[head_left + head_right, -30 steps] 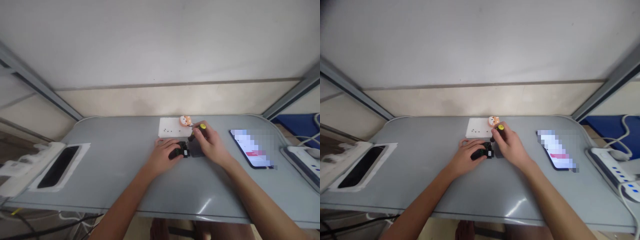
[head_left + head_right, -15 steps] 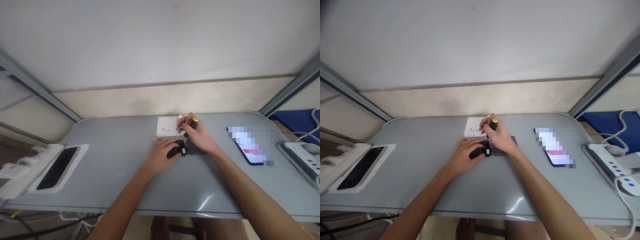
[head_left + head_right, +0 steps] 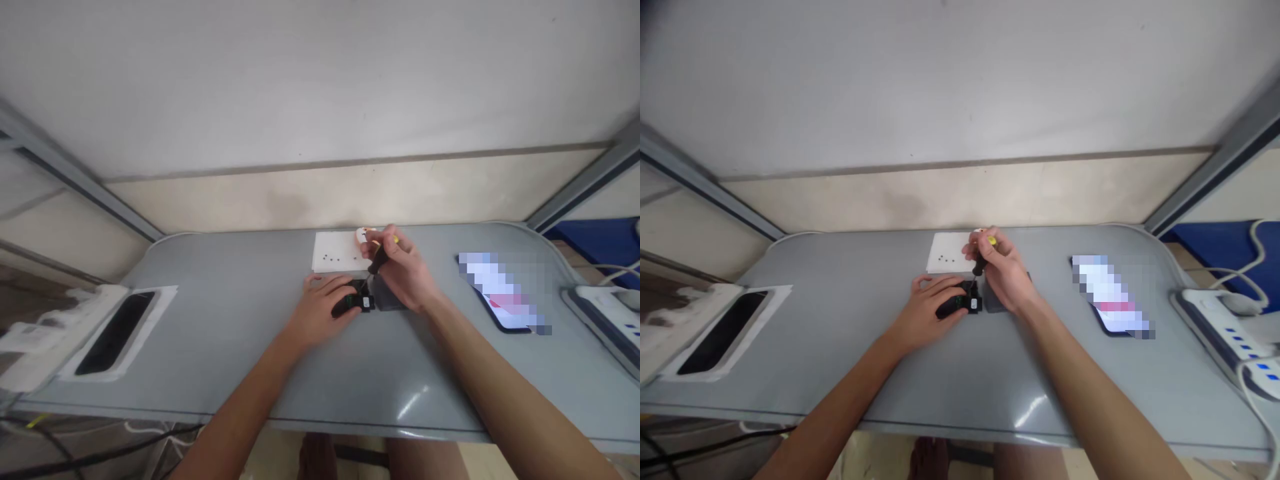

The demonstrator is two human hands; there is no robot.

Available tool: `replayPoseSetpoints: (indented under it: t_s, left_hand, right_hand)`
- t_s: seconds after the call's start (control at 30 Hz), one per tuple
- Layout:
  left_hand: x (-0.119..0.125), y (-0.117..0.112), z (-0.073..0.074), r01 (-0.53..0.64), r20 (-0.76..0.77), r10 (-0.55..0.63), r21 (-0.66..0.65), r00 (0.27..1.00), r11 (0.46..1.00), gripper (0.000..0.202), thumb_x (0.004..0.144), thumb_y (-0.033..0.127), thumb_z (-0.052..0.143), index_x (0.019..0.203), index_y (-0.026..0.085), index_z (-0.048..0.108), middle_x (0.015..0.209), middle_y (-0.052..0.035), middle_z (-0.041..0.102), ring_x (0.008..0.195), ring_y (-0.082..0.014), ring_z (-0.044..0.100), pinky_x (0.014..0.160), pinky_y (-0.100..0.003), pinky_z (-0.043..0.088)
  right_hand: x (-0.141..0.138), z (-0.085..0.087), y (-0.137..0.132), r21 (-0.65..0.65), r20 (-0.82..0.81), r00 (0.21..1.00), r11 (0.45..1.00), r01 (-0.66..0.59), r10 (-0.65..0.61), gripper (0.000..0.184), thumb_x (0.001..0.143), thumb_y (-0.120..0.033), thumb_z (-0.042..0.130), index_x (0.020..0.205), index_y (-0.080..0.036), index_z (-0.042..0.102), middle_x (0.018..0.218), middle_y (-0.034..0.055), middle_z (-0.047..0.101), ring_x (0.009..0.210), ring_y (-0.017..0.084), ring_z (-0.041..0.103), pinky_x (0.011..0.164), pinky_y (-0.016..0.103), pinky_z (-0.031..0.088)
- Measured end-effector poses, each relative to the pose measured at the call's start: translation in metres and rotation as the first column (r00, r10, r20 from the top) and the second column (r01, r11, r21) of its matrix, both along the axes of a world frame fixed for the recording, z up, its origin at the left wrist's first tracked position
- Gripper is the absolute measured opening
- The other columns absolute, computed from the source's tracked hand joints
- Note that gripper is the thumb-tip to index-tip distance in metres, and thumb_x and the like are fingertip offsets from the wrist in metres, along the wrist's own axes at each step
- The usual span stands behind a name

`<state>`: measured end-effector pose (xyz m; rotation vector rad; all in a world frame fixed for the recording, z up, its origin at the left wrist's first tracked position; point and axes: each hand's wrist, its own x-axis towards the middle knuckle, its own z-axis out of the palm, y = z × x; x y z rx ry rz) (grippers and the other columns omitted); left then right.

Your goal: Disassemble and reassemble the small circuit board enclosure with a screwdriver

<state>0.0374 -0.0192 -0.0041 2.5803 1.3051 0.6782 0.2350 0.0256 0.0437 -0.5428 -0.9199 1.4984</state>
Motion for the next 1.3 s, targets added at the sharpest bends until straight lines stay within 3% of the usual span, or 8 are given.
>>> replayPoseSetpoints:
  t_s: [0.2,0.3,0.43,0.63,0.77,0.87,1.07,1.3]
  left_hand:
    - [0.001,-0.001,0.001,-0.005,0.012,0.004,0.012,1.0,1.0,0.02,0.099,0.04,0.064,0.116,0.029,0.066,0.138,-0.0032,0.069,0.129,-0.0243,0.063,0.116,-0.049,0.025]
    - [0.002,-0.001,0.002,-0.011,0.007,0.011,0.012,1.0,1.0,0.021,0.099,0.039,0.065,0.116,0.029,0.067,0.139,-0.0026,0.069,0.129,-0.0241,0.063,0.117,-0.049,0.025]
    - [0.002,-0.001,0.003,-0.019,-0.007,0.019,-0.001,1.0,1.0,0.019,0.099,0.039,0.065,0.115,0.029,0.069,0.139,-0.0042,0.069,0.13,-0.0254,0.062,0.118,-0.05,0.025]
    - [0.002,-0.001,0.002,-0.011,0.003,0.011,0.004,1.0,1.0,0.02,0.1,0.039,0.063,0.116,0.028,0.068,0.139,-0.0042,0.069,0.127,-0.0244,0.063,0.118,-0.049,0.025]
    - [0.002,0.0,0.001,0.002,0.012,-0.002,0.01,1.0,1.0,0.02,0.1,0.039,0.063,0.116,0.028,0.068,0.137,-0.0047,0.07,0.128,-0.0249,0.063,0.117,-0.049,0.027]
    - [0.002,0.0,0.003,0.009,0.013,-0.009,0.013,1.0,1.0,0.02,0.1,0.038,0.063,0.116,0.028,0.068,0.136,-0.0047,0.07,0.127,-0.0248,0.063,0.116,-0.049,0.028]
    - [0.003,0.0,0.004,0.021,0.014,-0.021,0.018,1.0,1.0,0.019,0.101,0.038,0.061,0.116,0.027,0.068,0.135,-0.0042,0.07,0.128,-0.0241,0.063,0.116,-0.048,0.027]
    - [0.003,0.0,0.002,0.007,-0.005,-0.007,0.031,1.0,0.999,0.02,0.101,0.039,0.061,0.116,0.028,0.068,0.137,-0.0052,0.069,0.129,-0.025,0.062,0.116,-0.049,0.028]
  right_hand:
    - [-0.003,0.0,0.0,0.004,0.001,0.999,0.999,0.035,-0.035,0.039,0.09,-0.062,0.068,0.087,-0.026,0.053,0.06,-0.0076,0.034,0.05,0.01,0.026,0.049,0.026,0.029]
    - [-0.001,0.002,0.0,-0.009,-0.017,0.999,0.999,-0.037,0.036,0.04,0.094,-0.064,0.06,0.106,-0.027,0.065,0.071,-0.0028,0.047,0.06,0.012,0.042,0.058,0.028,0.041]
    - [0.001,0.003,-0.002,-0.015,0.024,0.999,0.999,-0.033,0.034,0.031,0.082,-0.046,0.083,0.088,-0.024,0.061,0.092,0.0006,0.06,0.079,0.014,0.059,0.07,0.03,0.049]
    - [-0.002,0.005,0.0,-0.011,0.059,0.995,0.996,0.087,-0.086,0.041,0.087,-0.058,0.074,0.082,-0.026,0.049,0.061,-0.0076,0.033,0.051,0.01,0.027,0.049,0.027,0.027]
    - [0.005,0.005,0.002,-0.027,0.076,0.997,1.0,-0.017,0.019,0.033,0.092,-0.06,0.064,0.101,-0.028,0.064,0.074,-0.0017,0.046,0.062,0.014,0.044,0.06,0.031,0.042]
    - [0.007,-0.001,0.003,-0.005,0.076,0.997,1.0,0.003,-0.002,0.035,0.083,-0.055,0.077,0.085,-0.025,0.06,0.091,0.0017,0.059,0.075,0.015,0.055,0.067,0.032,0.047]
    - [0.002,-0.005,0.003,0.005,0.102,0.993,0.998,0.062,-0.063,0.052,0.086,-0.071,0.066,0.073,-0.024,0.045,0.059,-0.0066,0.031,0.051,0.011,0.028,0.051,0.028,0.03]
    - [0.002,0.003,-0.002,-0.015,0.061,0.998,1.0,-0.021,0.022,0.036,0.084,-0.055,0.077,0.086,-0.025,0.058,0.093,0.0007,0.059,0.076,0.013,0.057,0.069,0.03,0.049]
